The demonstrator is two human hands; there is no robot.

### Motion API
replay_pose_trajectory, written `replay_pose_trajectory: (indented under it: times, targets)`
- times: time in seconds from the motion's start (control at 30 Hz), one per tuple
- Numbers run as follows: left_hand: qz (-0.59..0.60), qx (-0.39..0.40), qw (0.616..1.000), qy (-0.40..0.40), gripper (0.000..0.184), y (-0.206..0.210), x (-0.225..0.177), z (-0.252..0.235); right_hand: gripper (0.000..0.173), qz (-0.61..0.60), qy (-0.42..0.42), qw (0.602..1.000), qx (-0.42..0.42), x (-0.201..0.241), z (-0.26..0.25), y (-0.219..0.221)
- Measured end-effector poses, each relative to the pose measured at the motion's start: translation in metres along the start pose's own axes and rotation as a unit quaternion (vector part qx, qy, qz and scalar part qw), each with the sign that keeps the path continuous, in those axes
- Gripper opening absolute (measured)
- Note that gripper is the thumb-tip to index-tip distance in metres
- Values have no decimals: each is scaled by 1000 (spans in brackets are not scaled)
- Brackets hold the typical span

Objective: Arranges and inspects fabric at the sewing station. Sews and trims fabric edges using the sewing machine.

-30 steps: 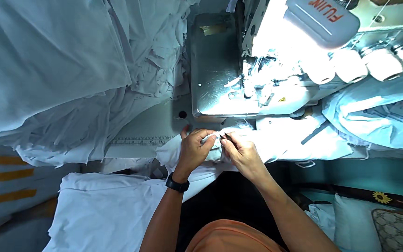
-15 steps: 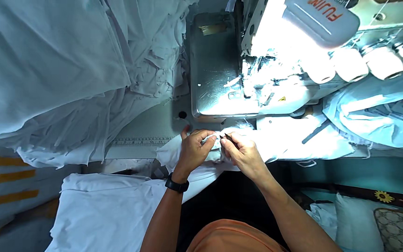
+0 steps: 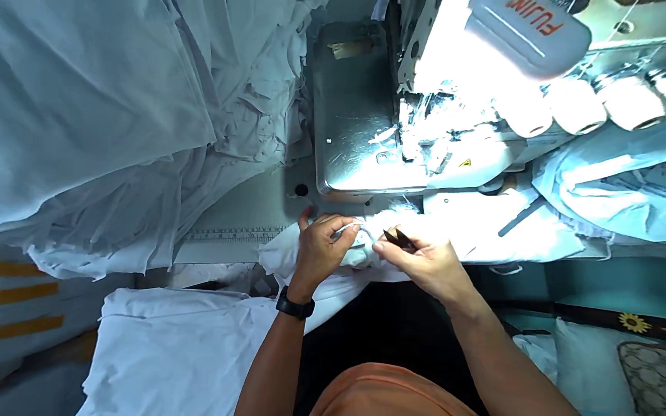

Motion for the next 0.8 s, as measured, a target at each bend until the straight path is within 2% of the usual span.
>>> replay_pose_trajectory:
  times: [0.1, 0.23, 0.33, 0.43, 0.5, 0.6, 0.7, 0.77, 0.8]
  targets:
    - [12, -13, 1000, 18, 13, -1, 1, 1, 10, 62, 67, 993, -80, -11, 1, 8]
    - [18, -22, 998, 50, 11, -1, 0, 3, 8, 91, 57, 983, -146, -8, 3, 15]
    - [18, -21, 997, 65, 10, -1, 1, 4, 4, 60, 89, 983, -148, -12, 1, 18]
    - [9, -16, 997, 74, 10, -1, 2, 4, 10, 2, 126, 982, -139, -21, -2, 21]
    - [-4, -10, 998, 70, 11, 1, 2, 4, 13, -53, 121, 982, -134, -26, -3, 23]
    - [-23, -7, 999, 48, 13, 3, 2, 2, 12, -109, 2, 991, -72, -11, 2, 28]
    - [-58, -12, 997, 46, 14, 5, 3, 2, 12, -144, -160, 973, 87, 29, 17, 33]
    - [-51, -16, 998, 40, 14, 4, 2, 2, 15, -128, -190, 958, 173, 35, 15, 30]
    - [-45, -17, 998, 37, 14, 4, 2, 2, 17, -97, -170, 966, 169, 30, 12, 26]
Point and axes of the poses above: each hand's wrist, its own z-axis away from the middle knuckle, its own y-axis out of the palm, x = y × z, the point moved 6 cm from there along -z, towards the middle knuckle, and after that the axes turned 14 degrees about z, right-handed, at the moved point
